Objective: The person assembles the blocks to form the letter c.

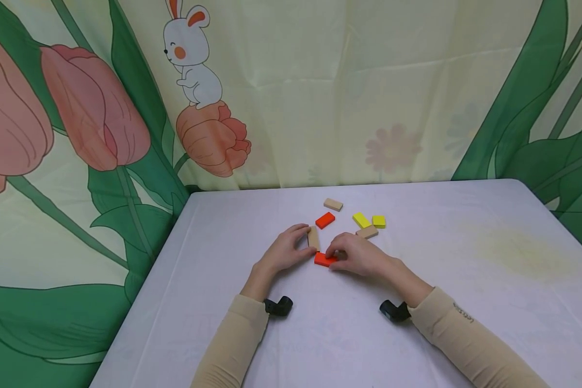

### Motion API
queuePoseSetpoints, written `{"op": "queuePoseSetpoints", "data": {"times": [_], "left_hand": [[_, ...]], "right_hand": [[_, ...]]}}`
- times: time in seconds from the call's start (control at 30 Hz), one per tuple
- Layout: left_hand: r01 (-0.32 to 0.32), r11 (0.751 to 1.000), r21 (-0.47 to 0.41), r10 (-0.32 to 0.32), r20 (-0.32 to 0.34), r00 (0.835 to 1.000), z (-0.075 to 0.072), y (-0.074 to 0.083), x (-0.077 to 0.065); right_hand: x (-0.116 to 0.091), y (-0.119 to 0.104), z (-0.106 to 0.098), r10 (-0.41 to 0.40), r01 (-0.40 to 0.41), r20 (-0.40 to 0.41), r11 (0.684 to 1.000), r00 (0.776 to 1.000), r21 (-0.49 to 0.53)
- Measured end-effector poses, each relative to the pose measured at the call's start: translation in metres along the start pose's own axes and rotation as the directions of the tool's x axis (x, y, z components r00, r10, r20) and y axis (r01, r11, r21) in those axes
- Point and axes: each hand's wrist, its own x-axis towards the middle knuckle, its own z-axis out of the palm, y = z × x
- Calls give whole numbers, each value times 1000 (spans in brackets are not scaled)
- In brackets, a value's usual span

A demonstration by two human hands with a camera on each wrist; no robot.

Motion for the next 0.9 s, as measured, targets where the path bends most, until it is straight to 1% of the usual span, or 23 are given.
{"op": "queuePoseSetpoints", "data": {"times": [0.17,0.4,0.67,0.9], "left_hand": [[-9,1000,-6,9,-2,1000,0,-1,0],[-51,999,4,51,-5,999,2,-6,1],[-53,999,-7,53,4,999,0,-5,1],[-39,999,-15,39,9,999,0,-4,1]], "right_hand": [[0,-2,1,-7,7,-8,1000,1000,-19],[0,-4,3,-52,50,-31,997,998,-51],[0,-6,4,-23,21,-28,998,999,-62],[0,-9,4,-6,4,-27,996,1000,-91]]}}
